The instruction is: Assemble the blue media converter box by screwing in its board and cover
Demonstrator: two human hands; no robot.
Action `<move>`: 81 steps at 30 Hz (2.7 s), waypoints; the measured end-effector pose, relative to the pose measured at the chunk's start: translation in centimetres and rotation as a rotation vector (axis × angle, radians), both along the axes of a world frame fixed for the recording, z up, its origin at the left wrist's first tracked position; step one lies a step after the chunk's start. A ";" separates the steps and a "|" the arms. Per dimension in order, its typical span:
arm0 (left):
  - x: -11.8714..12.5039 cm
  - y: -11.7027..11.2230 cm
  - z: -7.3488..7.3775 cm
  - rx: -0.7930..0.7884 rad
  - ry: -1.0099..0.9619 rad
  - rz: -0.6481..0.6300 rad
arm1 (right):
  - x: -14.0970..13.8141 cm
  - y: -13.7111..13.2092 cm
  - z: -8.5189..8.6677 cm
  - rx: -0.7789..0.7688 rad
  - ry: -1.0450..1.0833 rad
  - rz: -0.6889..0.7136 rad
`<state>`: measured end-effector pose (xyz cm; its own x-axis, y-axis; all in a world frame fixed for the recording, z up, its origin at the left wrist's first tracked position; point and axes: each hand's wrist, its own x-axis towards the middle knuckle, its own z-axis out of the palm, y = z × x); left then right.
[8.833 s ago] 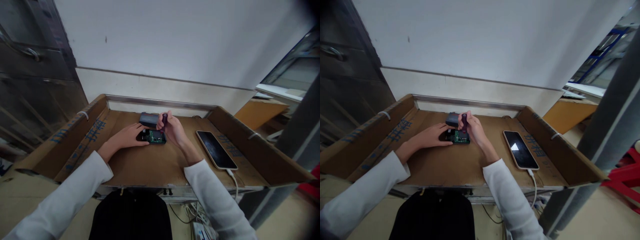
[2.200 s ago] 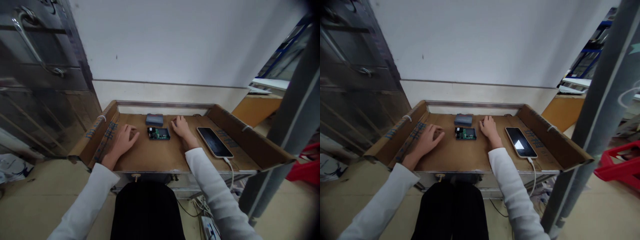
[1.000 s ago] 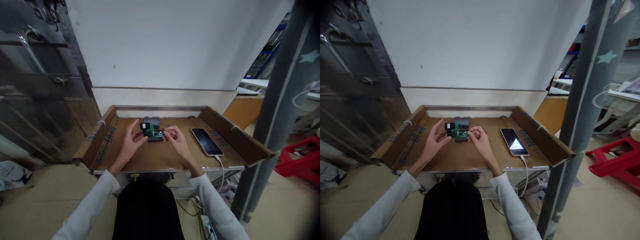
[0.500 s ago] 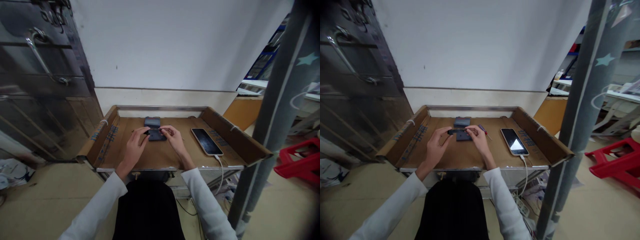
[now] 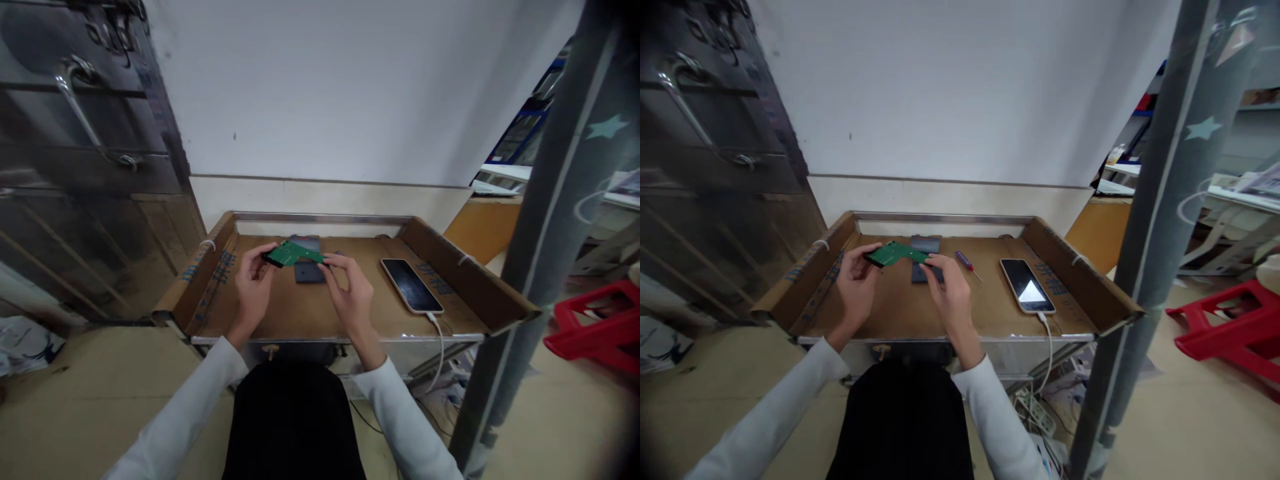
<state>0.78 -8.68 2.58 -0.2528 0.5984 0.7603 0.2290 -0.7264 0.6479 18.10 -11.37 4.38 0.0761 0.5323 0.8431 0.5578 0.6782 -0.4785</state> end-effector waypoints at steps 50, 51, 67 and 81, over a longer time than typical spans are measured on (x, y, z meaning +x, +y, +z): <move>0.8 5.3 -1.4 -0.621 -0.048 -0.497 | 4.0 7.7 3.6 -0.830 -0.170 0.348; 0.7 5.4 -1.8 -0.631 -0.026 -0.506 | 4.1 7.8 3.4 -0.844 -0.186 0.360; -0.3 7.4 -3.1 -0.533 0.392 -0.281 | 2.9 12.3 -0.5 -1.144 -0.702 -0.041; 0.5 6.8 -2.9 -0.628 0.160 -0.471 | 3.0 11.5 0.4 -1.188 -0.745 0.020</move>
<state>1.28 -1.89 -0.28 0.2166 0.9433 0.2515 0.1142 -0.2803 0.9531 21.06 0.15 4.74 -0.2000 0.9427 -0.2671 0.9265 0.0933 -0.3646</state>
